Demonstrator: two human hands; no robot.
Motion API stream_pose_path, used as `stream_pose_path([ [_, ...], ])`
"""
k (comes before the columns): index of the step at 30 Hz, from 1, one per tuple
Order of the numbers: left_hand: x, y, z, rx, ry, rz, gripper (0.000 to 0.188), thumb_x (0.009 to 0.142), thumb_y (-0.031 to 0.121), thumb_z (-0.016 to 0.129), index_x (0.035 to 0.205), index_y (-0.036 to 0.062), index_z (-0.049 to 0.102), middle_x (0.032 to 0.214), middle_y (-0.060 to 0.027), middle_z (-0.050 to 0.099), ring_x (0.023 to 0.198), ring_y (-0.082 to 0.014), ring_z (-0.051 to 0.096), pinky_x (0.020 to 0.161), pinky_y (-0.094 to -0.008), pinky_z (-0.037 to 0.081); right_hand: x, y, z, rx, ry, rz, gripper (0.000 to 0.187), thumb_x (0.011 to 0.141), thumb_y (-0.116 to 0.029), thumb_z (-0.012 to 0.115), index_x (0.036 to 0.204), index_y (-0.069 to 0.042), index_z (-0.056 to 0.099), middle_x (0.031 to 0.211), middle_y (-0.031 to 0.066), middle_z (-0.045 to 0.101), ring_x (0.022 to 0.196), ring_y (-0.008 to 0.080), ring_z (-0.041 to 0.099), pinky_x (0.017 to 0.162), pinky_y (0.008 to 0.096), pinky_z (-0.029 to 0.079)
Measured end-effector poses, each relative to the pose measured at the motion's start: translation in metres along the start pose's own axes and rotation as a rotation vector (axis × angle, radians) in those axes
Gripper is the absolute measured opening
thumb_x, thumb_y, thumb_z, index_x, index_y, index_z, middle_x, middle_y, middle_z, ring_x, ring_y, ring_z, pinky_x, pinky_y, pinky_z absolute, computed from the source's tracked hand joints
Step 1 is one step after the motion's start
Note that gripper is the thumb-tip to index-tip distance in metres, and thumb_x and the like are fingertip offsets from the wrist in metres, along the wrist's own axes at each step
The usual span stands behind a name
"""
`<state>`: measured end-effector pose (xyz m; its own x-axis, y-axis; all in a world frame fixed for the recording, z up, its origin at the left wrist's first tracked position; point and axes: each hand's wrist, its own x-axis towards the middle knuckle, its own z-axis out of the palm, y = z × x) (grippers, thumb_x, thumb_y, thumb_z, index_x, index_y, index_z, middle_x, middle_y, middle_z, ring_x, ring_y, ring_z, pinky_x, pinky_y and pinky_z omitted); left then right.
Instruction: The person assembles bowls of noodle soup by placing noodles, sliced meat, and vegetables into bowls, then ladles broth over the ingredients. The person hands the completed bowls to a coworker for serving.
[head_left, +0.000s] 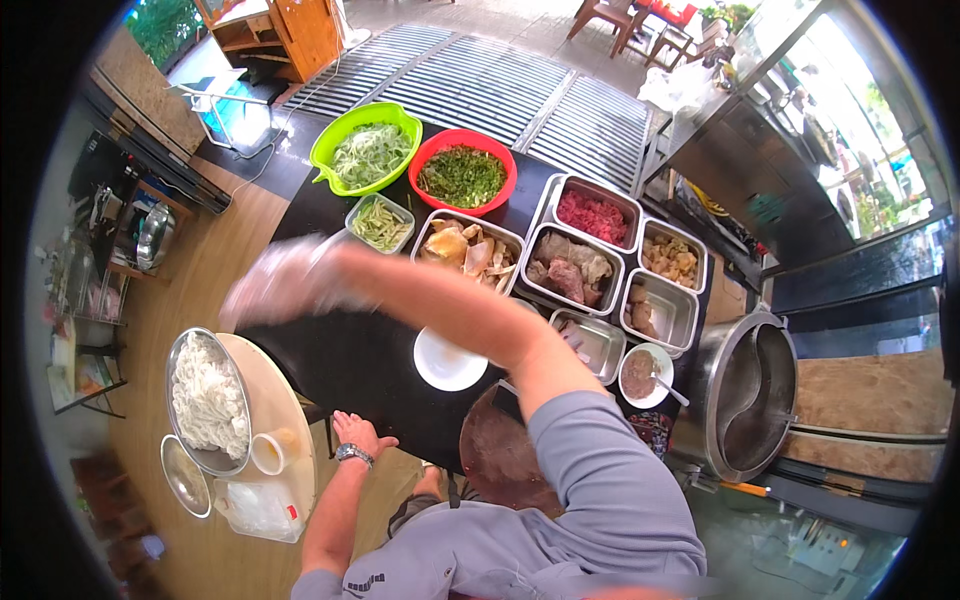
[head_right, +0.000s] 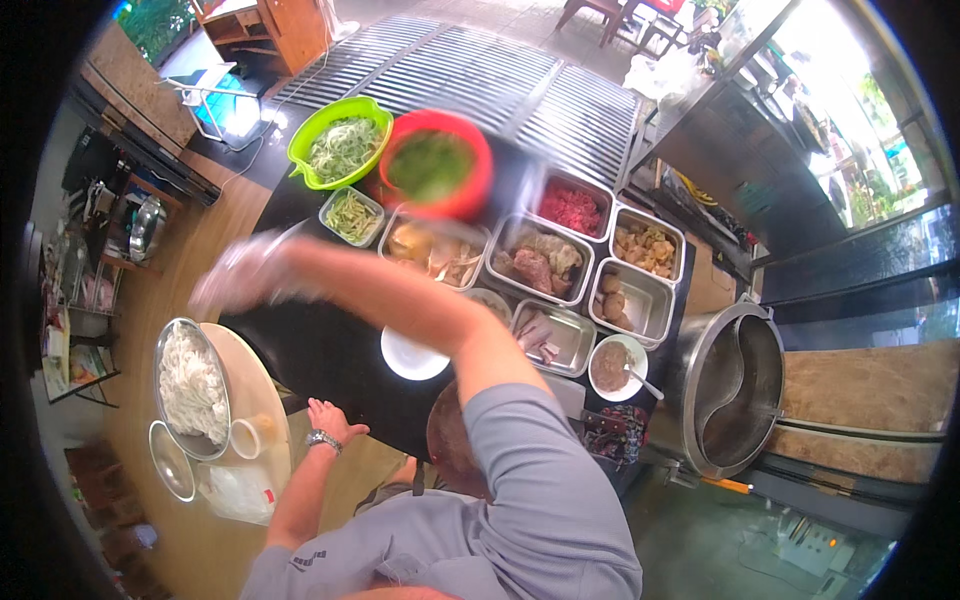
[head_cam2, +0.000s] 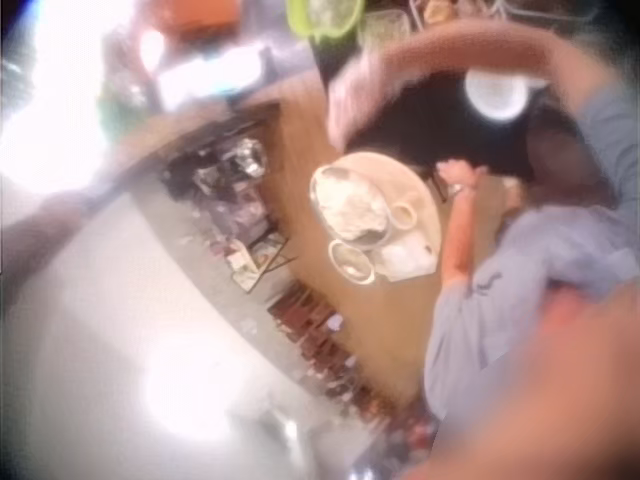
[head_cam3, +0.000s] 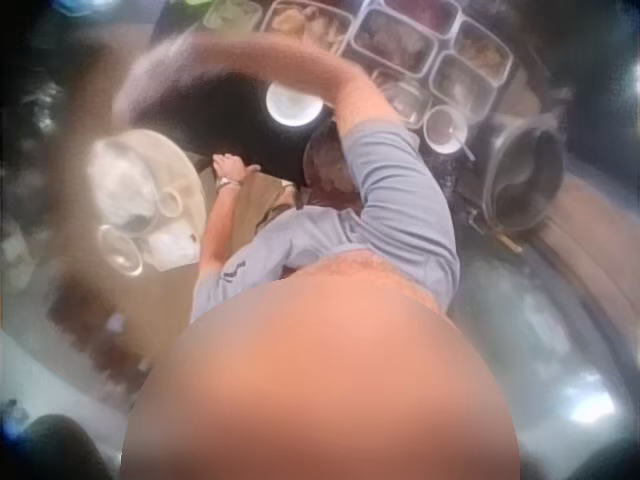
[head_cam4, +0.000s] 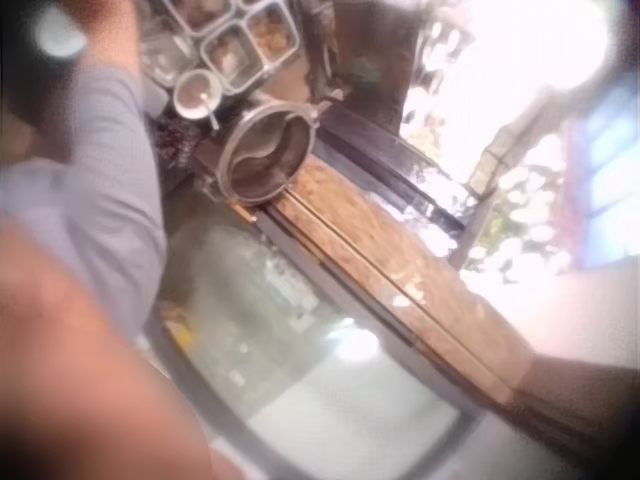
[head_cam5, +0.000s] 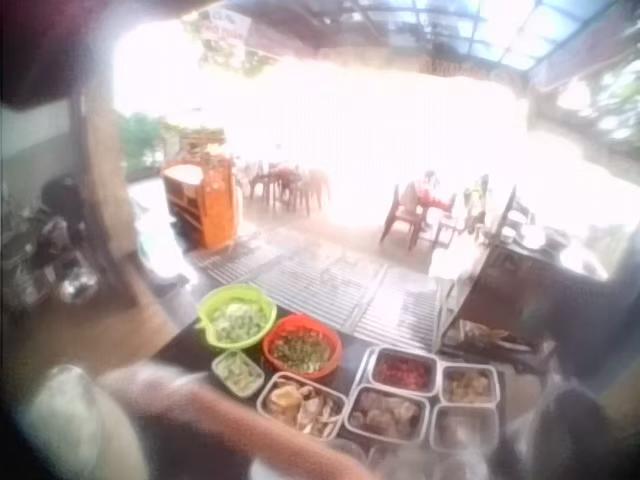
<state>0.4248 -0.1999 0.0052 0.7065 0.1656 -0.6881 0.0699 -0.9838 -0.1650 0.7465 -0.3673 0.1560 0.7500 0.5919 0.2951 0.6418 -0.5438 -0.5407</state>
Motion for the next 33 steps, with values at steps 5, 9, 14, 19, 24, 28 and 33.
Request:
stream_pose_path([
  [5,0.003,0.014,-0.015,0.016,-0.055,-0.002,0.113,0.066,0.071,0.084,0.139,-0.0110,0.057,0.155,-0.0357,0.041,0.152,-0.0519,0.024,0.126,-0.0563,0.018,-0.023,-0.061,-0.059,0.651,-0.698,-0.409,0.049,0.099,-0.043,0.060,0.134,-0.009,0.065,0.132,0.0126,0.068,0.122,0.0274,0.061,0.108,0.0388,0.045],
  [9,-0.002,0.021,-0.025,-0.017,-0.052,-0.022,0.097,0.061,0.064,0.090,0.128,-0.0031,0.070,0.149,-0.0303,0.052,0.148,-0.0539,0.031,0.123,-0.0590,0.025,-0.096,0.042,-0.162,-0.078,-0.314,0.298,0.041,0.102,-0.039,0.051,0.128,-0.013,0.070,0.127,0.0120,0.071,0.116,0.0290,0.066,0.102,0.0413,0.050],
  [14,0.002,0.021,-0.026,-0.048,-0.063,0.018,0.095,0.061,0.063,0.091,0.127,-0.0019,0.071,0.149,-0.0299,0.053,0.148,-0.0551,0.031,0.121,-0.0591,0.027,-0.337,0.201,-0.220,0.122,0.340,1.113,0.026,0.103,-0.032,0.060,0.100,-0.008,0.072,0.087,0.0025,0.068,0.074,0.0157,0.061,0.066,0.0316,0.050],
  [19,0.002,0.019,-0.025,-0.053,-0.084,-0.023,0.092,0.059,0.062,0.092,0.124,-0.0006,0.073,0.141,-0.0275,0.061,0.145,-0.0540,0.036,0.118,-0.0578,0.033,-0.482,0.127,-0.234,0.510,1.208,1.230,0.018,0.102,-0.022,0.065,0.094,-0.007,0.070,0.075,-0.0021,0.062,0.063,0.0079,0.056,0.056,0.0238,0.045],
  [24,0.001,0.021,-0.029,0.013,-0.031,-0.034,0.085,0.059,0.062,0.093,0.118,0.0028,0.076,0.131,-0.0235,0.068,0.139,-0.0493,0.045,0.114,-0.0541,0.039,-0.521,0.034,-0.180,0.253,1.270,1.172,0.034,0.108,-0.032,0.059,0.105,-0.001,0.072,0.088,0.0055,0.073,0.074,0.0108,0.067,0.067,0.0251,0.055],
  [28,0.010,0.020,-0.028,0.042,-0.067,-0.048,0.079,0.058,0.063,0.094,0.114,0.0091,0.078,0.117,-0.0145,0.076,0.132,-0.0440,0.054,0.105,-0.0507,0.048,-0.499,-0.042,-0.118,-0.256,0.895,1.082,0.028,0.104,-0.026,0.063,0.104,-0.001,0.075,0.085,0.0120,0.076,0.078,0.0226,0.072,0.072,0.0369,0.056],
  [33,0.011,0.026,-0.030,0.066,-0.085,-0.028,0.077,0.063,0.063,0.092,0.119,0.0127,0.077,0.124,-0.0116,0.074,0.136,-0.0451,0.053,0.107,-0.0524,0.047,-0.484,-0.116,-0.033,-0.227,0.673,0.932,0.020,0.099,-0.021,0.067,0.102,-0.003,0.075,0.095,0.0203,0.074,0.087,0.0390,0.072,0.077,0.0435,0.058],
])
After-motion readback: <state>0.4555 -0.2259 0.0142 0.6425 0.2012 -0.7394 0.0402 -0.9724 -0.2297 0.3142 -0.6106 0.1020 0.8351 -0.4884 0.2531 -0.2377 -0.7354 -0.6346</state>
